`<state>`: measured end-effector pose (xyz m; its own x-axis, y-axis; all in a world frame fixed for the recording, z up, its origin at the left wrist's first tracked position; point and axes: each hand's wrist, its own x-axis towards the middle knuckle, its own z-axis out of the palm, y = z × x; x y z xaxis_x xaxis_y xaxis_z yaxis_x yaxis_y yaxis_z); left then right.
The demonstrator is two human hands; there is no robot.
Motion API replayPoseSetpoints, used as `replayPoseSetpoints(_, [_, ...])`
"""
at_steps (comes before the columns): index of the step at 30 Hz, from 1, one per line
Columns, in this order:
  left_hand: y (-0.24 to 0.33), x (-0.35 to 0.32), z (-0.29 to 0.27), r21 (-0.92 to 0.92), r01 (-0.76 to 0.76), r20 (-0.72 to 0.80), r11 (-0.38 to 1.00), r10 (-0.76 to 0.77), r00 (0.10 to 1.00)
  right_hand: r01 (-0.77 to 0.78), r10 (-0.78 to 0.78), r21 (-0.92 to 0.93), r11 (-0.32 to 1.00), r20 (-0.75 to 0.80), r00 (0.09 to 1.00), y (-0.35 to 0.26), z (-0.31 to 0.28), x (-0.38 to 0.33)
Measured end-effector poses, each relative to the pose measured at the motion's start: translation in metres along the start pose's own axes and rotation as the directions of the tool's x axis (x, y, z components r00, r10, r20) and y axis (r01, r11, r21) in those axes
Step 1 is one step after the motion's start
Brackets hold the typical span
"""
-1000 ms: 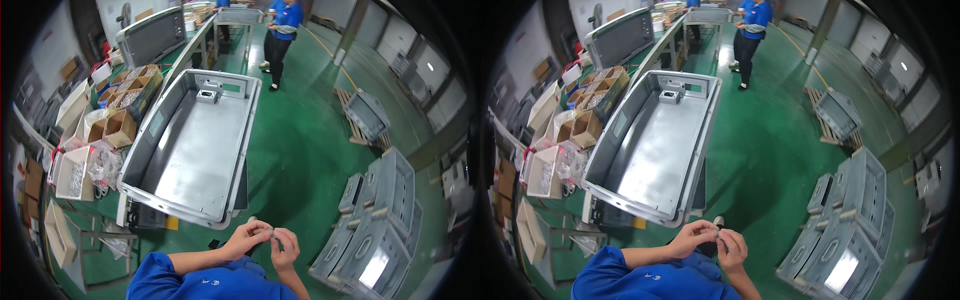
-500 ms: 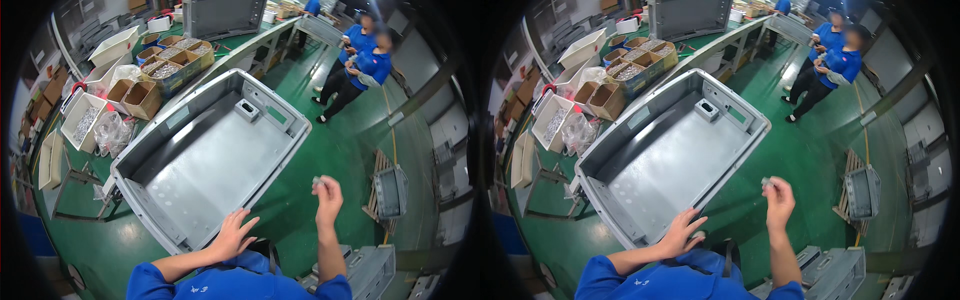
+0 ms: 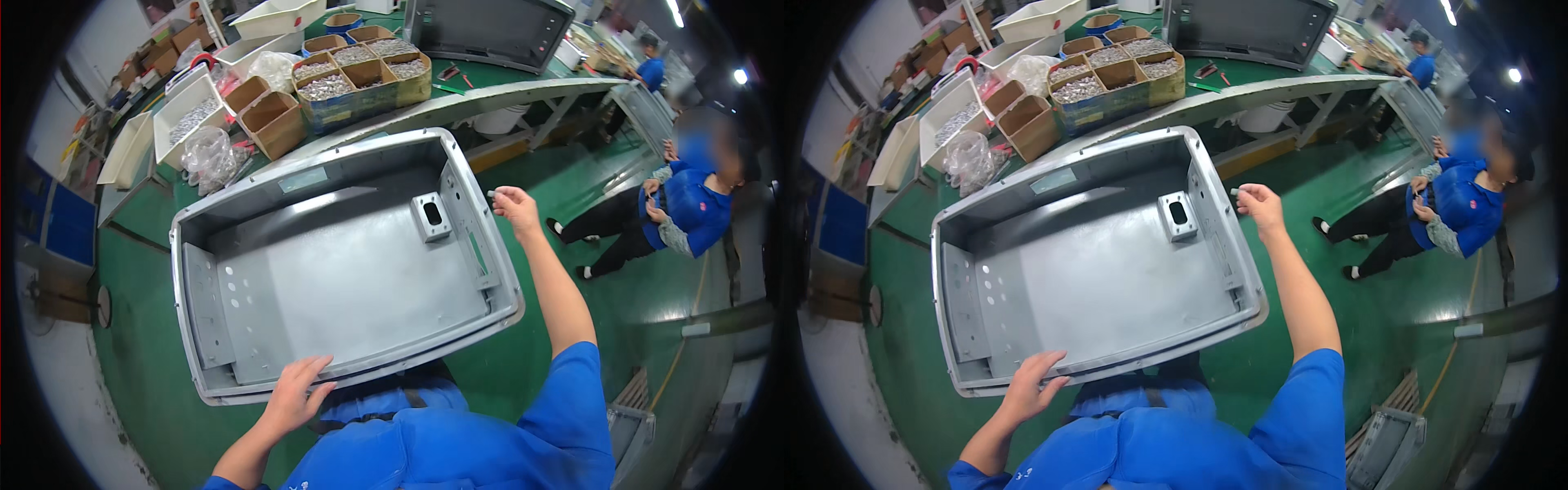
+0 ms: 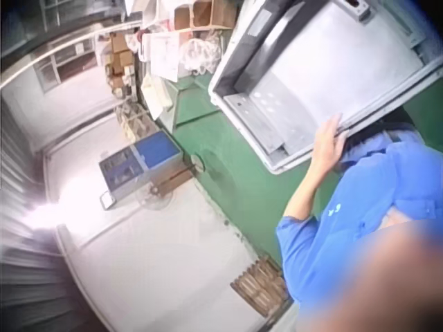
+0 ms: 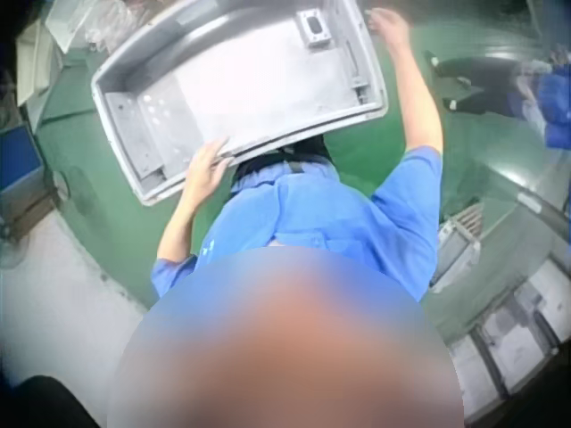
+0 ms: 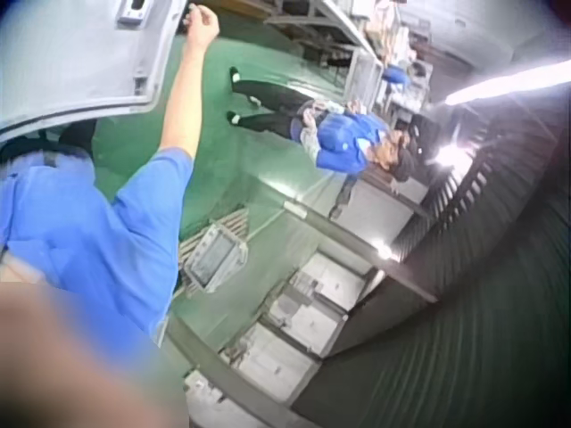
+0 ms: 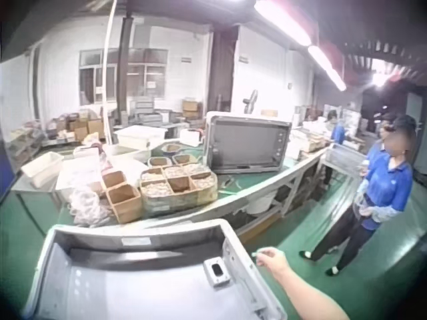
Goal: Assembling an industrial metal enclosure by installing components and sorting fasteners.
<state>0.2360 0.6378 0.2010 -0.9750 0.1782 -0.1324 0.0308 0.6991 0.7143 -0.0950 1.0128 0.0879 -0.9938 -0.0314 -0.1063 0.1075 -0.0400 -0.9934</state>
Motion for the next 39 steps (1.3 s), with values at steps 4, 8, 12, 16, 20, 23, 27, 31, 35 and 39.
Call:
replayPoseSetpoints(4, [0.032, 0.021, 0.037, -0.094, 0.183, -0.137, 0.978, -0.195, 0.971, -0.180, 0.176, 0.048, 0.982, 0.081, 0.981, 0.029, 0.030, 0.043])
replayPoseSetpoints(8, [0.051, 0.039, 0.064, -0.134, 0.236, -0.197, 0.962, -0.259, 0.946, -0.169, 0.150, 0.098, 0.981, 0.179, 0.972, 0.046, 0.038, 0.067])
replayPoseSetpoints(12, [0.060, 0.045, 0.082, -0.160, 0.318, -0.238, 0.934, -0.349, 0.906, -0.158, 0.134, 0.054, 0.986, 0.308, 0.942, 0.050, 0.041, 0.078])
replayPoseSetpoints(16, [0.060, 0.060, 0.091, -0.226, 0.306, -0.281, 0.925, -0.362, 0.889, -0.080, 0.089, -0.039, 0.996, 0.394, 0.915, 0.052, 0.027, 0.092])
replayPoseSetpoints(20, [0.061, 0.084, 0.078, -0.201, 0.266, -0.302, 0.943, -0.318, 0.898, -0.010, 0.060, -0.133, 0.991, 0.378, 0.924, 0.050, 0.035, 0.093])
replayPoseSetpoints(23, [0.052, 0.110, 0.066, -0.173, 0.191, -0.329, 0.966, -0.240, 0.913, 0.013, 0.046, -0.159, 0.987, 0.359, 0.932, 0.049, 0.038, 0.090])
replayPoseSetpoints(27, [0.039, 0.163, 0.052, -0.170, 0.067, -0.311, 0.983, -0.118, 0.943, -0.133, 0.160, -0.097, 0.986, 0.365, 0.917, 0.044, 0.037, 0.087])
replayPoseSetpoints(31, [0.012, 0.224, 0.067, -0.310, 0.063, -0.223, 0.949, -0.137, 0.965, -0.082, 0.144, -0.164, 0.983, 0.418, 0.897, 0.041, 0.037, 0.093])
replayPoseSetpoints(35, [-0.009, 0.283, 0.095, -0.514, 0.178, -0.103, 0.839, -0.266, 0.958, -0.218, 0.263, -0.156, 0.963, 0.393, 0.881, 0.042, 0.035, 0.095])
replayPoseSetpoints(39, [-0.016, 0.322, 0.123, -0.657, 0.187, -0.078, 0.730, -0.312, 0.947, -0.361, 0.382, -0.128, 0.924, 0.363, 0.850, 0.029, 0.042, 0.092])
